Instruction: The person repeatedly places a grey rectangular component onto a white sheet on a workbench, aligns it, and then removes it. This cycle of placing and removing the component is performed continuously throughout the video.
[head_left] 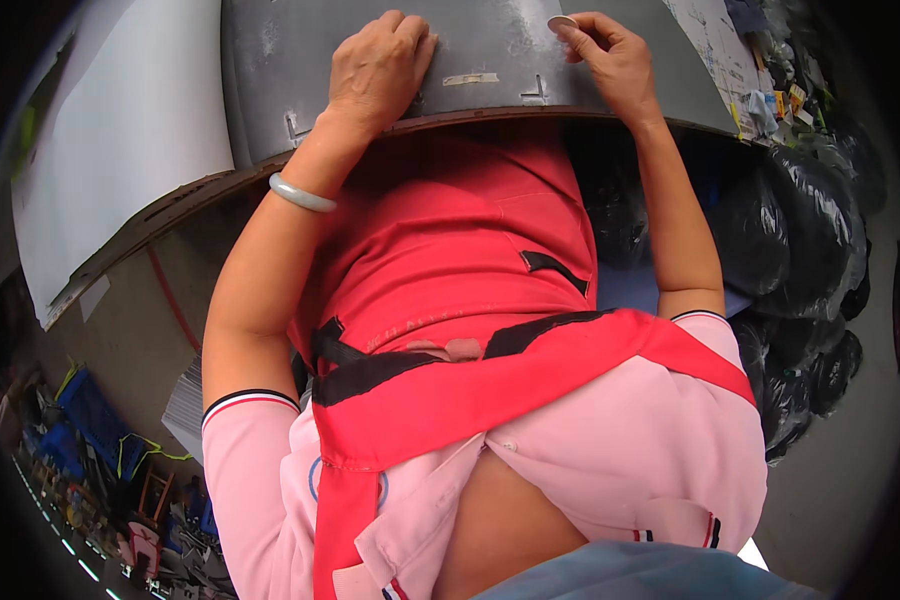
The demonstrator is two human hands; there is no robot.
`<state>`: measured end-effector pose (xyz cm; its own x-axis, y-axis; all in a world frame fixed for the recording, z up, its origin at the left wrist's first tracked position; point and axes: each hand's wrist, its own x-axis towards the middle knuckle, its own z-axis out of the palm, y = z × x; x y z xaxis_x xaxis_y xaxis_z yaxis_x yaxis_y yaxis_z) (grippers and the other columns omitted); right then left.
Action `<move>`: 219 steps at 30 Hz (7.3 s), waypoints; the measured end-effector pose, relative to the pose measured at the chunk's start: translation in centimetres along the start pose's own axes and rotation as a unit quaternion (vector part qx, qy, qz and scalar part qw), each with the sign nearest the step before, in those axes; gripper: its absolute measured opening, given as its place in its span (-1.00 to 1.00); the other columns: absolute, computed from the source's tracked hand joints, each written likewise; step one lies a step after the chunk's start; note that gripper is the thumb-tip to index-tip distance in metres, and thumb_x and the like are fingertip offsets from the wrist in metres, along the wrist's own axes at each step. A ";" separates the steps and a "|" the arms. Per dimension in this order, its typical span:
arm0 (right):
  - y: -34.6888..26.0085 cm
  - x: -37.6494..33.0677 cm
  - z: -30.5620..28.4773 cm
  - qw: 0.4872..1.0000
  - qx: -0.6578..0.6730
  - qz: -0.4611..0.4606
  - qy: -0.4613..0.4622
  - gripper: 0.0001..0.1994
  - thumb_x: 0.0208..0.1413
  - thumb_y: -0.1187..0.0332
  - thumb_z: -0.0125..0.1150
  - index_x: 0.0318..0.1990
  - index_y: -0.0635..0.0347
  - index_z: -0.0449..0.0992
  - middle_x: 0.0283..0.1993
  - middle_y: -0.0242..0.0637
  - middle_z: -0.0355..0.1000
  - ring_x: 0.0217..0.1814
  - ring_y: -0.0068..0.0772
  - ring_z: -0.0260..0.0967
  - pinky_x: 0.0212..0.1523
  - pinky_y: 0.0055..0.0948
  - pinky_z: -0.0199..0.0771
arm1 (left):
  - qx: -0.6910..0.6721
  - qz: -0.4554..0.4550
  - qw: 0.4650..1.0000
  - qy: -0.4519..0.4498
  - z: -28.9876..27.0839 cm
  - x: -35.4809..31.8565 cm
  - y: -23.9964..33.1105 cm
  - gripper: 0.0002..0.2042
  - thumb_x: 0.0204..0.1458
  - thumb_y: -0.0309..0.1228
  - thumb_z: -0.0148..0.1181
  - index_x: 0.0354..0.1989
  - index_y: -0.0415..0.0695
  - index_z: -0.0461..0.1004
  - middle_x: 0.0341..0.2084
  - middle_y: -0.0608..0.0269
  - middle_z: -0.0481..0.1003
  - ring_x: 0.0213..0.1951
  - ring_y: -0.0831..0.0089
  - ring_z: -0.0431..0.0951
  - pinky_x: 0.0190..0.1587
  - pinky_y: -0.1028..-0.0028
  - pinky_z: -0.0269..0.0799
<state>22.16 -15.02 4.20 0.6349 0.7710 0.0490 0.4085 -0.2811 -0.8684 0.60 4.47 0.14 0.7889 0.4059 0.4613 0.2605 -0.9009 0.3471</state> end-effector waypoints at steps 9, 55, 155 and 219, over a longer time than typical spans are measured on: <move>-1.8 -5.0 1.3 0.963 -0.190 -0.166 -0.095 -0.84 0.21 0.34 0.34 -0.19 0.24 0.61 -0.30 -0.17 0.51 -0.28 -0.12 0.47 -0.20 -0.30 0.47 | -0.048 0.008 0.999 -0.001 -1.0 0.3 0.6 -0.85 0.20 -0.35 0.19 -0.34 -0.14 0.45 -0.38 0.07 0.46 -0.26 0.08 0.56 -0.19 0.19 0.50; -0.9 13.7 3.2 0.938 -0.325 -0.120 -0.036 -0.81 0.21 0.33 0.24 -0.24 0.30 0.60 -0.27 -0.01 0.57 -0.18 -0.01 0.55 -0.12 -0.15 0.51 | 0.025 -0.017 0.999 -0.031 0.3 -1.0 0.5 -0.62 0.20 -0.20 0.17 0.19 0.09 0.51 0.24 0.19 0.37 0.38 0.02 0.24 0.32 -0.53 -0.14; 1.7 6.0 0.9 0.980 -0.172 0.048 0.087 -0.74 0.23 0.21 0.38 -0.15 0.25 0.67 -0.19 -0.41 0.61 -0.14 -0.60 0.53 -0.10 -0.59 0.48 | -0.013 -0.053 0.998 0.026 2.8 -0.6 1.0 -0.67 0.22 -0.33 0.03 0.11 -0.14 0.52 0.24 0.03 0.42 0.38 0.04 0.28 0.40 -0.42 -0.16; 9.1 -0.4 -3.5 0.758 0.642 0.107 -0.045 -0.56 0.33 0.10 0.23 0.24 0.13 0.45 0.27 -0.24 0.45 0.28 -0.25 0.41 0.36 -0.18 0.43 | -0.261 -0.208 0.874 0.354 -14.7 11.5 -19.1 -0.78 0.27 -0.41 0.08 -0.19 -0.32 0.58 -0.47 0.31 0.50 -0.47 0.51 0.36 -0.41 0.42 0.31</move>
<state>27.90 -19.90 -1.96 0.5249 0.8388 -0.1445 -0.7094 0.3373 -0.6189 -3.47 28.59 10.84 0.0970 0.8414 0.5317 0.0087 -0.5349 0.8449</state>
